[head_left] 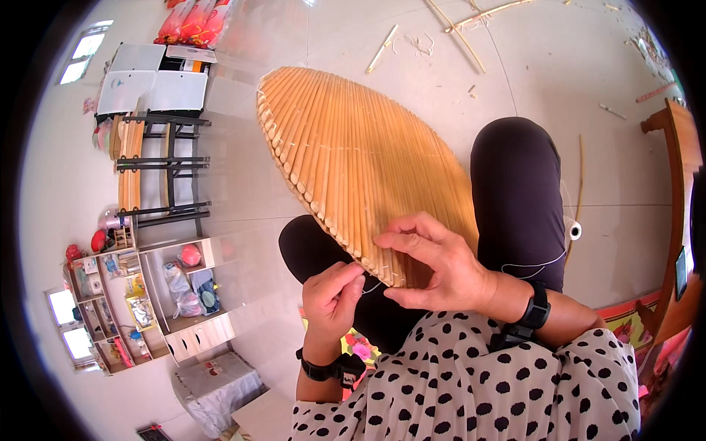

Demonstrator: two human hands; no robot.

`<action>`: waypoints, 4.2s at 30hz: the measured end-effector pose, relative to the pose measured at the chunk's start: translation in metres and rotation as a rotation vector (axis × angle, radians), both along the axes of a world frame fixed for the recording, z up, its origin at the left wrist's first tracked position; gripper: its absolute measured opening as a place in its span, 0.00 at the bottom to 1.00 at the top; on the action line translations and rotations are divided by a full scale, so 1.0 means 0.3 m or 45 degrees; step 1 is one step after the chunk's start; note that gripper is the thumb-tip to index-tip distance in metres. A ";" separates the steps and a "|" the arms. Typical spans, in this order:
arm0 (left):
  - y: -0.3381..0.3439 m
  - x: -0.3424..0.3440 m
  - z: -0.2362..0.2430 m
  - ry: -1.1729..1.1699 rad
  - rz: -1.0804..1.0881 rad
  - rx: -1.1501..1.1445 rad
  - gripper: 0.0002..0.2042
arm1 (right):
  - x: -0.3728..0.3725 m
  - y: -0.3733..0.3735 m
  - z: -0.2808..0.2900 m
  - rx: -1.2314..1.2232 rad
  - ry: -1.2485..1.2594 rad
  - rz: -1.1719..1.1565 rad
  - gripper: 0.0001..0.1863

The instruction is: The person sits on the floor and sews the edge of a large woven mat using a needle and thread. They repeatedly pass the needle through the mat's edge, pull the thread, and adjust the mat's position to continue stitching.

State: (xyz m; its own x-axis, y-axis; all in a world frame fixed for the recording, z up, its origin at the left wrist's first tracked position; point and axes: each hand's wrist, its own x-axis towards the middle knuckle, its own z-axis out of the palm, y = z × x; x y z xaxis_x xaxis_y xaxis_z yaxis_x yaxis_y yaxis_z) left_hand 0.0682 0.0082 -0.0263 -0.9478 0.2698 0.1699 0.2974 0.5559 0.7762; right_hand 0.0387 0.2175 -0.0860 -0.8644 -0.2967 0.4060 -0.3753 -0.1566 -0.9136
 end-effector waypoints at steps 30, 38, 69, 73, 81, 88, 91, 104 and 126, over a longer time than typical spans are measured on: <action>0.067 0.009 0.014 0.032 0.178 -0.038 0.01 | 0.008 -0.009 -0.007 -0.081 0.015 -0.044 0.32; 0.060 0.012 0.006 0.033 0.124 0.011 0.07 | 0.001 0.002 0.001 -0.043 0.028 -0.061 0.31; 0.076 0.017 -0.035 -0.107 0.324 0.219 0.02 | 0.004 -0.014 -0.007 -0.069 0.088 -0.115 0.29; 0.085 0.014 -0.016 -0.163 0.324 0.244 0.02 | 0.003 -0.010 -0.001 -0.021 0.082 -0.136 0.30; 0.111 0.018 0.028 -0.328 0.347 0.280 0.03 | -0.002 -0.010 0.008 0.005 0.125 -0.178 0.28; 0.124 0.005 0.034 -0.285 0.347 0.264 0.03 | -0.003 -0.017 0.000 -0.003 0.172 -0.171 0.30; 0.140 -0.008 0.046 -0.318 0.375 0.299 0.05 | -0.004 -0.012 -0.003 0.000 0.172 -0.164 0.31; 0.128 -0.062 0.076 -0.068 0.187 -0.169 0.10 | 0.010 -0.014 0.022 0.165 0.096 -0.265 0.26; -0.011 -0.363 0.115 0.571 -0.242 -0.513 0.09 | 0.031 0.105 0.164 0.465 0.700 -0.945 0.21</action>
